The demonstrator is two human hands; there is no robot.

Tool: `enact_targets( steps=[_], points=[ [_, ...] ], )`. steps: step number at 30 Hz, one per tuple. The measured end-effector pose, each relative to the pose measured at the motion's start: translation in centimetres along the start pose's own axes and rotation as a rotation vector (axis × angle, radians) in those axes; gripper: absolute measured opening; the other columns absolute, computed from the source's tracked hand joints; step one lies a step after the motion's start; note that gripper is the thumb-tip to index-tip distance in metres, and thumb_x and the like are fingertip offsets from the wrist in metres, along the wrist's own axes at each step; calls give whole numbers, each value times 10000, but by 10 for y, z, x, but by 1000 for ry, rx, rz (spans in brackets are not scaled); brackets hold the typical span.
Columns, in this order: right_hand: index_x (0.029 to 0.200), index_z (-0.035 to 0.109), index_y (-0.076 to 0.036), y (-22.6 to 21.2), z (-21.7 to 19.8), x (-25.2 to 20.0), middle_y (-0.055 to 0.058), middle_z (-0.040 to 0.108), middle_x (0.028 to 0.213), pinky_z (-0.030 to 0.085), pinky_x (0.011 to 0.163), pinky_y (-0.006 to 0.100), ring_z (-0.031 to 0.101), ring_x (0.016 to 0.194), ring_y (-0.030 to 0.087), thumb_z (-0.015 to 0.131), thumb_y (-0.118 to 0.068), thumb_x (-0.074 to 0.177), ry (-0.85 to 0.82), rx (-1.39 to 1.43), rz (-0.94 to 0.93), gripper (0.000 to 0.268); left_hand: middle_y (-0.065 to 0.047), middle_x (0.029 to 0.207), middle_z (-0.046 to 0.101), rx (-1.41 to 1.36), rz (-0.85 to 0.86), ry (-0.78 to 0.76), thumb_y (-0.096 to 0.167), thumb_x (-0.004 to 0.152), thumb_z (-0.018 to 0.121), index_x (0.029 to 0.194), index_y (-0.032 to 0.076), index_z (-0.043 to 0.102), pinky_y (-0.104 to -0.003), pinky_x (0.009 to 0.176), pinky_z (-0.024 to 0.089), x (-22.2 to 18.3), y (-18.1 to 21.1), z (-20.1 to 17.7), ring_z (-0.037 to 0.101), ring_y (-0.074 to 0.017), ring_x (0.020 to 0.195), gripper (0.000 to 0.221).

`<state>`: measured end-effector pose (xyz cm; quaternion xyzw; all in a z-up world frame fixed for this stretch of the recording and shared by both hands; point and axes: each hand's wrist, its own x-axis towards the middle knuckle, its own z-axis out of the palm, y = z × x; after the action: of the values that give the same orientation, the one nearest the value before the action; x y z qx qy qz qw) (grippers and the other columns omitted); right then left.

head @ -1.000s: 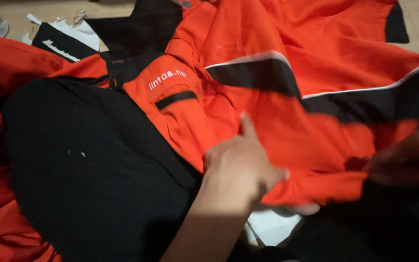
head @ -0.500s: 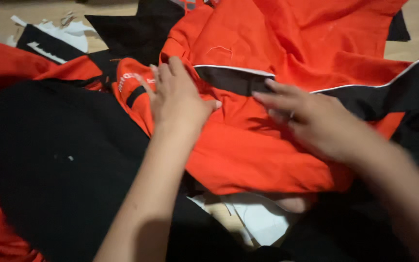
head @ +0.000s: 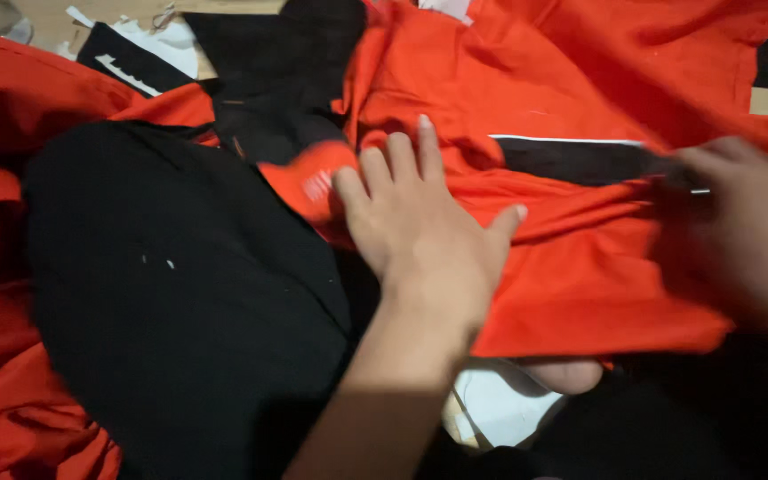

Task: The person trims excess threads from various parts of a red and black garment using small shears while holding the fabric in their hands.

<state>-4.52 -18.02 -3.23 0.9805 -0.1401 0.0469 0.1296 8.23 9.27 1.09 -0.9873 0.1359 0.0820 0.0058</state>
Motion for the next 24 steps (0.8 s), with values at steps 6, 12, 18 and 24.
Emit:
enact_targets(
  steps=[6,12,18,24],
  points=[
    [1427,715,-48,45,13,-3,222,639,1253,493,1101,373,602,1218,322,473,350,710,-102,699,-54,855,-165,1620,331,-8,32,-341,1064,750,555,1734,230,-90,-444,871,408,-14,-6,-8,609,-233,1179,1442],
    [1369,786,-167,-10,-58,30,116,663,1037,449,756,427,607,789,283,720,-41,1029,49,359,-198,368,-118,1263,663,-215,106,177,672,829,798,1342,148,621,-502,878,502,0,-10,1,667,-332,1111,754],
    [917,803,-109,-135,-75,52,40,773,771,500,663,308,663,693,116,874,-388,916,-126,863,199,288,-138,1166,756,-258,3,-37,483,1047,588,1242,135,663,-481,958,497,32,-10,1,719,-353,1103,406],
    [883,723,-334,-153,-73,56,-125,670,795,411,737,364,602,792,98,745,-592,934,-343,759,518,264,-196,1187,710,-403,50,-113,339,1013,643,1457,183,470,-629,807,554,41,-27,5,706,-457,1060,501]
  ],
)
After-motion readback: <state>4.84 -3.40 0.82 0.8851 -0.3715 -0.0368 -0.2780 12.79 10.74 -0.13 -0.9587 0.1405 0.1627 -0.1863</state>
